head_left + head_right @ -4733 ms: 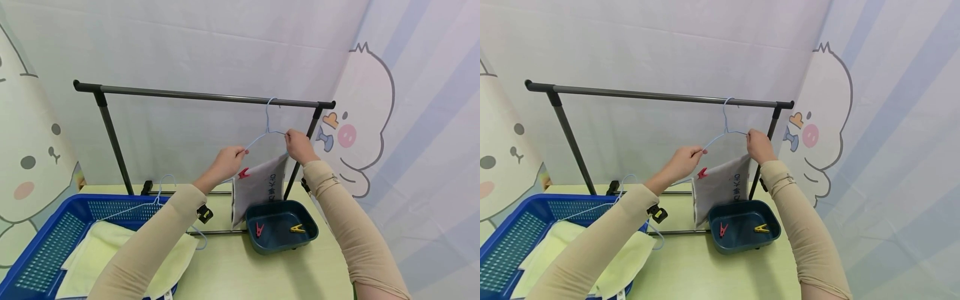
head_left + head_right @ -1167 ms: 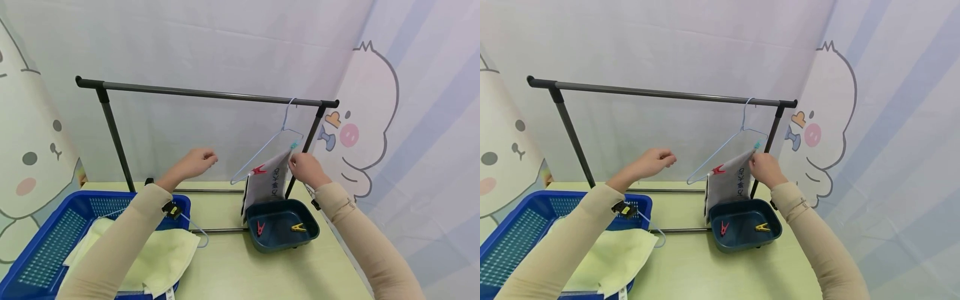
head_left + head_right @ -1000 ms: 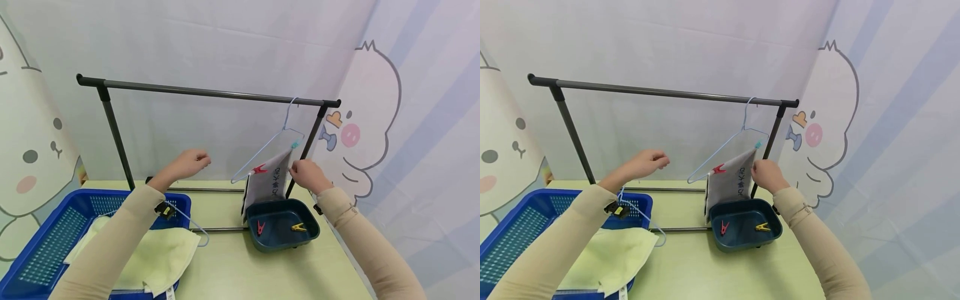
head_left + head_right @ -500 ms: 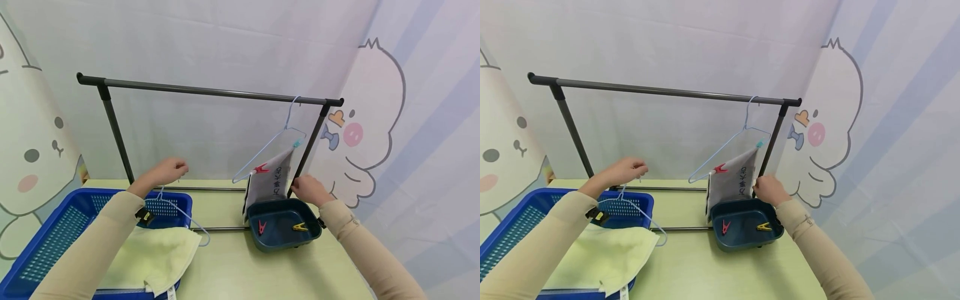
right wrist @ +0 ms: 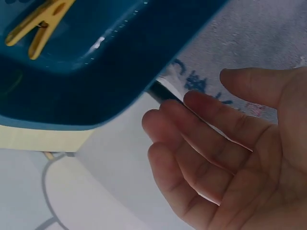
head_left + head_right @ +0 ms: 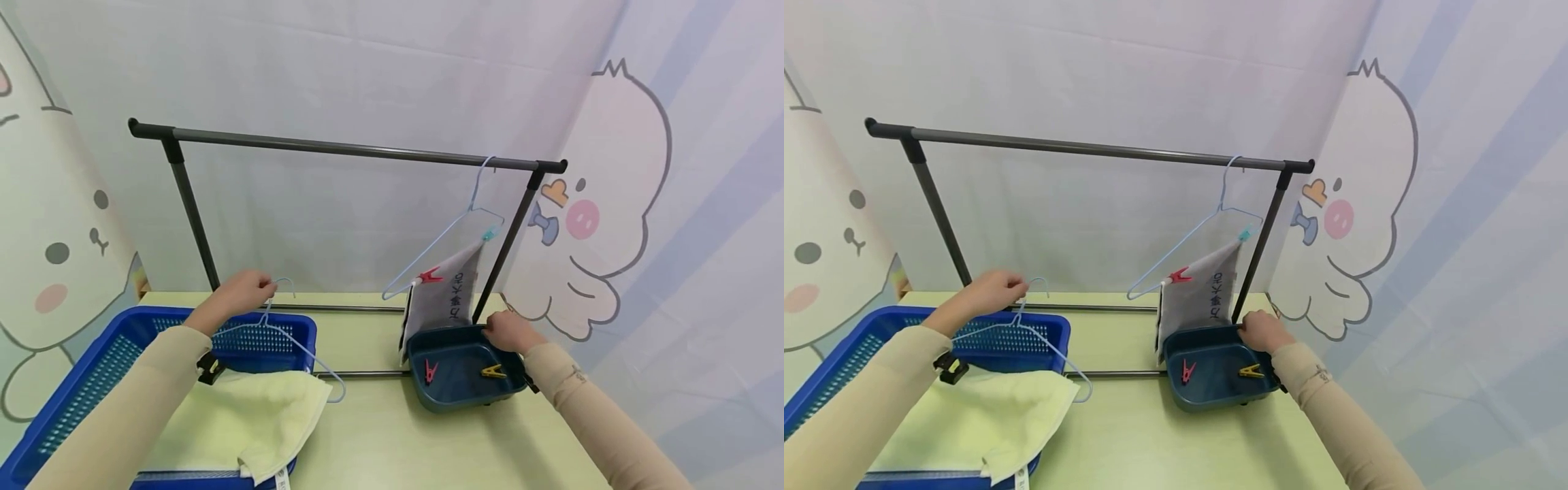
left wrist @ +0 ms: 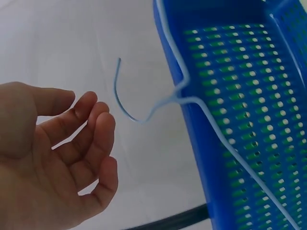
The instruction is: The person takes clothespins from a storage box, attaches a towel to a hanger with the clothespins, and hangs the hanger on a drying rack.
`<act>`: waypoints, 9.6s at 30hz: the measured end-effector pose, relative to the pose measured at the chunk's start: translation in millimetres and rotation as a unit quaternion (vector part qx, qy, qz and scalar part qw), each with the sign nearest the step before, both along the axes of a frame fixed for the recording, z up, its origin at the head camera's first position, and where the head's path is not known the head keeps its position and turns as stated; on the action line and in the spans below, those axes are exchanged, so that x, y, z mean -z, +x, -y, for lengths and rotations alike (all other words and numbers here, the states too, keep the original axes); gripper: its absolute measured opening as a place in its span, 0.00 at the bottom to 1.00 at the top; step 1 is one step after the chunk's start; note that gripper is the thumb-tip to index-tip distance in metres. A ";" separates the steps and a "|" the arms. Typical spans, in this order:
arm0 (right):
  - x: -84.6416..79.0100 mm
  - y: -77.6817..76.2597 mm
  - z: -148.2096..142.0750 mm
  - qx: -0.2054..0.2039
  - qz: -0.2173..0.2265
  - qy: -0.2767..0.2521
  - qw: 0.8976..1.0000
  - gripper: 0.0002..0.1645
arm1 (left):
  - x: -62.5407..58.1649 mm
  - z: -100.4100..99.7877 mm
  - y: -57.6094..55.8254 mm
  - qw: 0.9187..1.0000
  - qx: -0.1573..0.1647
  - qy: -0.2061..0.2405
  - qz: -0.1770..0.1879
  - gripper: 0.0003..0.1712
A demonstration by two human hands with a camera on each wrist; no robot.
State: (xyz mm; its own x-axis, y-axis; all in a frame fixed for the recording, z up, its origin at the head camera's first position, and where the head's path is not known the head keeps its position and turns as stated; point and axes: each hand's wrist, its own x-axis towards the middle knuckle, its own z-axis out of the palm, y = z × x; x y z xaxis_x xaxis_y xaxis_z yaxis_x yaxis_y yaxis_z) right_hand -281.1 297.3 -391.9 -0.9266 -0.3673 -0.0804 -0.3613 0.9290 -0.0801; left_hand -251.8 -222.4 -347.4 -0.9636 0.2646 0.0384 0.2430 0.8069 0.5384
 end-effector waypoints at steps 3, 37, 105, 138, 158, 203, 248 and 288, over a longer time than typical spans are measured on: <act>9.7 -1.3 -4.2 0.022 0.030 0.008 0.999 0.11 | 2.5 5.7 2.8 1.000 -0.006 -0.002 0.000 0.16; 42.5 10.9 -7.0 0.028 0.118 0.070 0.990 0.12 | 35.3 12.8 8.4 0.999 0.001 -0.033 0.042 0.15; 66.7 -10.6 10.7 -0.002 0.140 0.106 0.984 0.11 | 31.8 28.6 8.3 0.996 -0.005 0.062 0.058 0.19; 53.7 -4.4 11.2 -0.027 0.116 0.122 0.985 0.17 | -20.8 25.7 10.0 0.996 -0.042 0.083 -0.016 0.23; 36.5 2.3 3.7 -0.051 0.104 0.011 0.993 0.03 | -53.6 18.0 19.3 0.991 -0.049 0.119 -0.036 0.25; -10.0 38.3 31.5 -0.161 -0.009 -0.096 0.982 0.10 | -90.1 21.0 42.1 0.976 -0.097 0.135 -0.138 0.27; -97.7 60.7 90.7 -0.294 -0.157 -0.217 0.917 0.21 | -119.5 -40.4 46.7 0.977 -0.035 0.137 -0.158 0.24; -125.5 56.8 111.5 -0.340 -0.240 -0.263 0.870 0.20 | -126.2 -70.5 40.7 0.975 -0.010 0.117 -0.186 0.21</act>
